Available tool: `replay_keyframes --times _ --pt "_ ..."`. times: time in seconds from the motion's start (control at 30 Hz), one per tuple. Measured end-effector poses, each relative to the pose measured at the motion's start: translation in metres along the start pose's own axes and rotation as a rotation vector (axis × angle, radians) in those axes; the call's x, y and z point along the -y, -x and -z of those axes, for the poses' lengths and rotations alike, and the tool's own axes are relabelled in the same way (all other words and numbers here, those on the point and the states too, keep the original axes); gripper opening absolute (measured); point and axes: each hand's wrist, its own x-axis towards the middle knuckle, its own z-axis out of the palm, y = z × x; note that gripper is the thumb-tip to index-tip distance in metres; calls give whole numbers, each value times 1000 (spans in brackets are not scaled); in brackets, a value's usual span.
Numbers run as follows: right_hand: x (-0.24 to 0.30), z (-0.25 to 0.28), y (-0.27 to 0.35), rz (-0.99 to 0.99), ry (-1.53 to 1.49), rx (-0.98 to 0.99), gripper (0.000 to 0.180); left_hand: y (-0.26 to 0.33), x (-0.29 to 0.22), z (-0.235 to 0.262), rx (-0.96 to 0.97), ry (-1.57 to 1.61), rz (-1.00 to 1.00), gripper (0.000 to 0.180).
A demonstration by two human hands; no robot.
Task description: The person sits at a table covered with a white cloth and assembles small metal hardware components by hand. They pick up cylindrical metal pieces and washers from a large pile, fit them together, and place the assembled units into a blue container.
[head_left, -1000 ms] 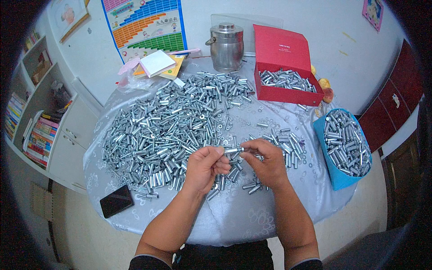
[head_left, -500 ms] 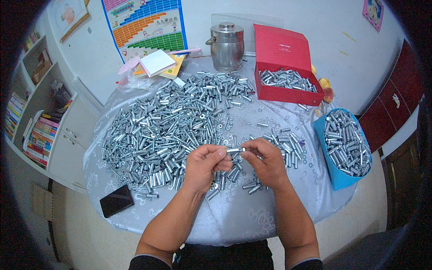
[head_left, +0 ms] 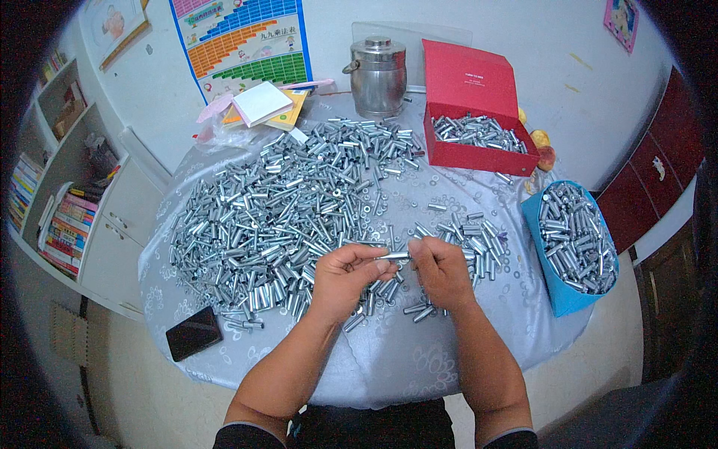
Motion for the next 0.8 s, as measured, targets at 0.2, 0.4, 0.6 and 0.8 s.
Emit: replay_keyframes --times 0.2,0.4,0.6,0.8 --pt "-6 -7 -2 -79 -49 -40 40 0 -1 -1 -10 -61 48 19" --pt "0 -6 -3 45 -273 -73 25 -1 -1 -2 -59 -60 68 18" --pt "-13 3 -6 -223 -81 75 18 0 -2 -4 -74 -63 103 19" --pt "-5 -1 -3 -25 -351 51 14 -1 -5 -4 -77 -9 125 18"
